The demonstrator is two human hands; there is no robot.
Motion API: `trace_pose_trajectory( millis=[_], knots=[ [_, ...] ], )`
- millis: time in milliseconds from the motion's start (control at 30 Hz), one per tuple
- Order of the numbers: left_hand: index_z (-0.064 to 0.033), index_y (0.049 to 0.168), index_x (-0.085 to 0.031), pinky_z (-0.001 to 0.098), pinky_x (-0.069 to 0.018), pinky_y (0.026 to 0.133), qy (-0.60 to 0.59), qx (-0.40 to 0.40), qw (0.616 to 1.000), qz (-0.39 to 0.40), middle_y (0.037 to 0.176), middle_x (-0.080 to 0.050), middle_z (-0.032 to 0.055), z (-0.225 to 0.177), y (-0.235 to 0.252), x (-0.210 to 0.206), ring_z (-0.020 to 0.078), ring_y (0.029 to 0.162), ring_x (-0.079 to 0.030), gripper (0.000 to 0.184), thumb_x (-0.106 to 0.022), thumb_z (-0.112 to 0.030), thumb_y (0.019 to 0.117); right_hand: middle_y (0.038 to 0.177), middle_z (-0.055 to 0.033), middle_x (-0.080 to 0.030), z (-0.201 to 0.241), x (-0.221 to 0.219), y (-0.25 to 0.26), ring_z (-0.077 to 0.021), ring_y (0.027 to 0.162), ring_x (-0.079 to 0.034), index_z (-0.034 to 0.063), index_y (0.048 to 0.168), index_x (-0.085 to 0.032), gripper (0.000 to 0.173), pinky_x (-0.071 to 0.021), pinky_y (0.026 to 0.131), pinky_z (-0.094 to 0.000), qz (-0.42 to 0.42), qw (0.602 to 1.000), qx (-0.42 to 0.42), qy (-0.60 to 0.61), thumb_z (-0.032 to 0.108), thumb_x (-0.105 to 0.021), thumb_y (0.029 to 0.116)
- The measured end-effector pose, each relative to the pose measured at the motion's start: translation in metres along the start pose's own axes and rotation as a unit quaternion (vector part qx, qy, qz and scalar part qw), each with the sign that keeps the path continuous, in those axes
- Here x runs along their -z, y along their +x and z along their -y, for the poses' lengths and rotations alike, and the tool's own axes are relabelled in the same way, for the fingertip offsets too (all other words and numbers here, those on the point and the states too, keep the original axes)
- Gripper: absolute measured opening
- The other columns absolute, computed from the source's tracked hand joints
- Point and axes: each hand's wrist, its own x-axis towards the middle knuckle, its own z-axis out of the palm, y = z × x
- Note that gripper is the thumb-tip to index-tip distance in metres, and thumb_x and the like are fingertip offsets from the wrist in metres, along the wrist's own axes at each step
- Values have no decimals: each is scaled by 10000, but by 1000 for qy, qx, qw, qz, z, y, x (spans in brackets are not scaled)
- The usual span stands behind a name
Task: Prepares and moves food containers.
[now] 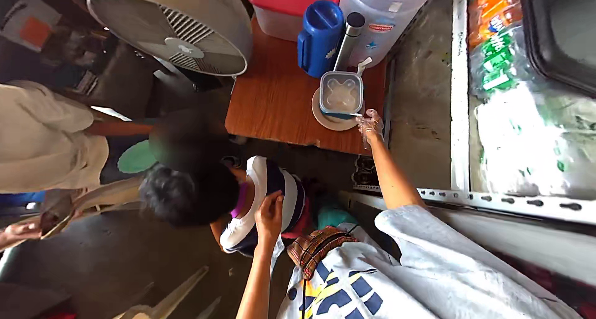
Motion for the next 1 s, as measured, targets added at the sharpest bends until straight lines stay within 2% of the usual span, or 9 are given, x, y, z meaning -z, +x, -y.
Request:
trace_pose_trajectory(
  millis=[67,200,300,367,533,633,733,800,1000],
  knots=[
    [103,1193,-671,450,-556,921,32,15,998,47,1115,-707,251,-21,70,-21,316,1016,-702,286,-562,-95,1019,1285,-265,-620,-4,-1,16,-334,1058,-683,-12,1412,-522,481,-578,909,-459,28,998,7,59,103,-675,971],
    [67,1350,-583,585,-493,999,124,48,981,141,1238,-664,269,-48,206,-79,420,1148,-650,394,-527,-199,1065,1139,-224,-666,-7,3,26,-228,928,-690,-95,1177,-640,235,-593,856,-362,27,990,27,135,8,-625,967],
    [28,1440,-525,645,-443,1029,180,96,959,196,1302,-654,247,-59,286,-135,448,1222,-613,474,-502,-272,1074,1125,-199,-656,-5,4,33,-175,917,-669,-101,1193,-616,228,-580,846,-320,17,981,-26,190,0,-594,990],
    [2,1410,-560,664,-440,1010,213,145,942,215,1300,-652,243,-62,318,-169,452,1221,-607,482,-532,-332,1063,1115,-184,-661,-2,6,34,-162,905,-668,-88,1206,-617,236,-582,835,-312,9,976,-59,209,10,-605,991],
    [-3,1138,-712,677,-462,935,260,204,916,228,1191,-671,266,-66,357,-204,452,1167,-618,341,-578,-298,1030,1241,-150,-665,1,20,32,-212,1042,-673,25,1255,-640,260,-567,907,-389,33,986,-39,161,107,-623,1008],
    [7,1148,-713,674,-454,962,274,205,905,254,1207,-665,278,-63,366,-198,457,1183,-611,339,-519,-258,1062,1146,-167,-701,-2,18,55,-193,1010,-681,-44,1123,-696,199,-566,904,-359,-23,991,36,130,54,-655,955],
    [58,1110,-699,670,-447,969,249,184,915,260,1137,-672,299,-46,369,-191,464,1132,-626,340,-513,-222,1065,1153,-173,-717,11,27,75,-225,1052,-690,-36,1100,-718,223,-549,939,-398,-40,991,125,42,109,-633,954],
    [65,1086,-707,654,-453,967,236,165,923,256,1089,-687,290,-39,371,-188,448,1086,-646,333,-525,-213,1064,1182,-169,-715,29,35,90,-273,1120,-681,-14,1130,-713,235,-523,1001,-473,-5,991,133,-23,129,-635,961],
    [40,1100,-725,642,-459,960,231,130,925,271,1086,-702,267,-47,375,-194,429,1080,-655,317,-522,-201,1061,1080,-233,-704,71,24,133,-382,1068,-668,-20,1061,-716,166,-495,943,-593,150,968,134,-152,86,-621,973]
  ],
)
